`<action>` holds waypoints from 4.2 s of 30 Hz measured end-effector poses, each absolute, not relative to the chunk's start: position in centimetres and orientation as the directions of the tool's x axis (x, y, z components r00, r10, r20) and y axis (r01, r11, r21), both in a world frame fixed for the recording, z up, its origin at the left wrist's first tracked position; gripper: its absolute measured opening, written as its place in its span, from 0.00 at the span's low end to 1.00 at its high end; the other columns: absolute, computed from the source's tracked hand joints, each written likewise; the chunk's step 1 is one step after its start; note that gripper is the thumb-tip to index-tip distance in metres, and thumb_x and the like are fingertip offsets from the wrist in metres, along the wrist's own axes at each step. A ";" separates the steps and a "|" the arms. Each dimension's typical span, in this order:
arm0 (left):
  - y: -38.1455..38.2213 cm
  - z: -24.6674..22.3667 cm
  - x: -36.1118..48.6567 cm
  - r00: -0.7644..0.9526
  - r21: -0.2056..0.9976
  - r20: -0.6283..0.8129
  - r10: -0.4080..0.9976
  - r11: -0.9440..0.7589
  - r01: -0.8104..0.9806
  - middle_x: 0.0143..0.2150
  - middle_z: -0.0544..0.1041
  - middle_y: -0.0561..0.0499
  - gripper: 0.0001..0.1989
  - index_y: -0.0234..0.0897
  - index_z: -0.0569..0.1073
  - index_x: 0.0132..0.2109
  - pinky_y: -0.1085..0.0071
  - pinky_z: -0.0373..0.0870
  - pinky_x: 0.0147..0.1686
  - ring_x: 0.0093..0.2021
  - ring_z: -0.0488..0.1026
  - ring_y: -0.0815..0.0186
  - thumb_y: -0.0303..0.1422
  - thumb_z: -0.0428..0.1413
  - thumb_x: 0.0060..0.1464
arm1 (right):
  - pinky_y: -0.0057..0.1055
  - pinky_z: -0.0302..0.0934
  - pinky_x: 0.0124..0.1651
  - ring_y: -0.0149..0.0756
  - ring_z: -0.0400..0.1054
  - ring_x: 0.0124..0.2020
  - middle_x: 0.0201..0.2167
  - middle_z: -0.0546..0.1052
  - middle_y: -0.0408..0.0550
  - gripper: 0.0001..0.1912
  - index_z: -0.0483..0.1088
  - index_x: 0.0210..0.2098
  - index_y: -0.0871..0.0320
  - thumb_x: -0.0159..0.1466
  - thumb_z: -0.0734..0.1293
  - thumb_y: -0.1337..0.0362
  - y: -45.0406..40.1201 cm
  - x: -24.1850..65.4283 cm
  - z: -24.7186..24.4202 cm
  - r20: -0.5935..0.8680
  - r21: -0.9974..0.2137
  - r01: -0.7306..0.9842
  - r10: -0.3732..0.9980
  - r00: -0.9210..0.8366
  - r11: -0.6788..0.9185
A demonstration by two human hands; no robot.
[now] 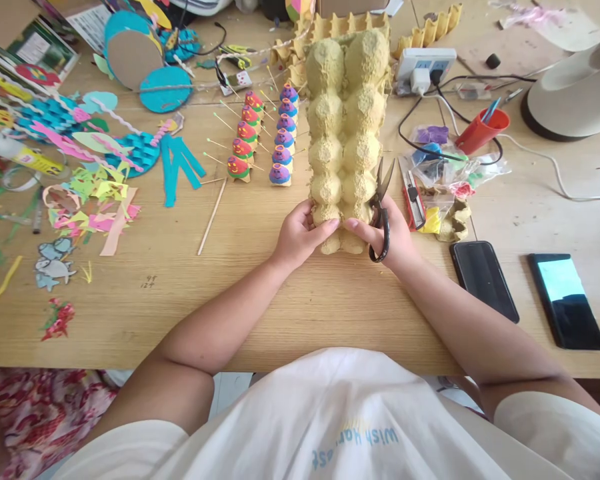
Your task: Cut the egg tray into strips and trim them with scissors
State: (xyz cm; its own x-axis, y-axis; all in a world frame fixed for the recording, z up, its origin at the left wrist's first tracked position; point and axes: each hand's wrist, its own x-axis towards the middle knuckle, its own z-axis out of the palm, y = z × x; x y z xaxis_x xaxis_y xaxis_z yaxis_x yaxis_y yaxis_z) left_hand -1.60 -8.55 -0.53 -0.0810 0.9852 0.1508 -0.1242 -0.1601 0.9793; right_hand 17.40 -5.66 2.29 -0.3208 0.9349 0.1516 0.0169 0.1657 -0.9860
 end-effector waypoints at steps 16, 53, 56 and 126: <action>-8.5 -0.1 -1.7 -0.020 0.977 0.124 0.992 -0.126 -0.173 0.46 0.85 0.47 0.27 0.37 0.80 0.47 0.69 0.79 0.47 0.46 0.81 0.63 0.51 0.72 0.49 | 0.51 0.66 0.70 0.53 0.73 0.63 0.62 0.80 0.49 0.39 0.74 0.59 0.47 0.57 0.77 0.33 -5.7 17.5 2.1 0.166 -0.984 0.007 0.923 -0.347 0.180; -8.0 -0.9 -1.9 -0.013 0.977 0.162 0.987 -0.162 -0.140 0.48 0.83 0.48 0.30 0.41 0.76 0.52 0.65 0.77 0.53 0.50 0.81 0.61 0.53 0.71 0.49 | 0.56 0.63 0.73 0.55 0.68 0.70 0.67 0.75 0.50 0.45 0.68 0.64 0.43 0.54 0.77 0.31 -5.4 17.5 1.4 0.140 -0.989 -0.010 0.915 -0.378 0.147; -7.7 -0.9 -2.1 -0.036 0.969 0.198 0.980 -0.201 -0.146 0.52 0.83 0.47 0.32 0.44 0.74 0.55 0.62 0.77 0.56 0.55 0.80 0.58 0.58 0.68 0.52 | 0.58 0.63 0.73 0.57 0.69 0.69 0.66 0.76 0.51 0.46 0.68 0.63 0.44 0.53 0.77 0.30 -5.8 17.3 1.8 0.134 -0.988 0.019 0.921 -0.366 0.151; -8.6 0.6 -1.8 0.121 0.916 -0.054 0.991 0.098 -0.390 0.46 0.85 0.46 0.26 0.36 0.75 0.50 0.62 0.79 0.50 0.50 0.83 0.57 0.44 0.71 0.49 | 0.51 0.75 0.59 0.55 0.74 0.63 0.58 0.82 0.48 0.38 0.71 0.60 0.43 0.57 0.75 0.33 -5.9 16.7 2.9 0.036 -0.986 -0.163 0.914 -0.405 -0.033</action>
State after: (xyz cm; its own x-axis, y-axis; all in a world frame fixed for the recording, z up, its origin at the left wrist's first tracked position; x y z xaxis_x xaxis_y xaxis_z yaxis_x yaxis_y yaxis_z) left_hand -1.84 -8.58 0.64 0.1213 0.9911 -0.0543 -0.3897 0.0979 0.9157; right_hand 16.67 -5.88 2.91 -0.4047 0.9138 0.0361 -0.1631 -0.0333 -0.9860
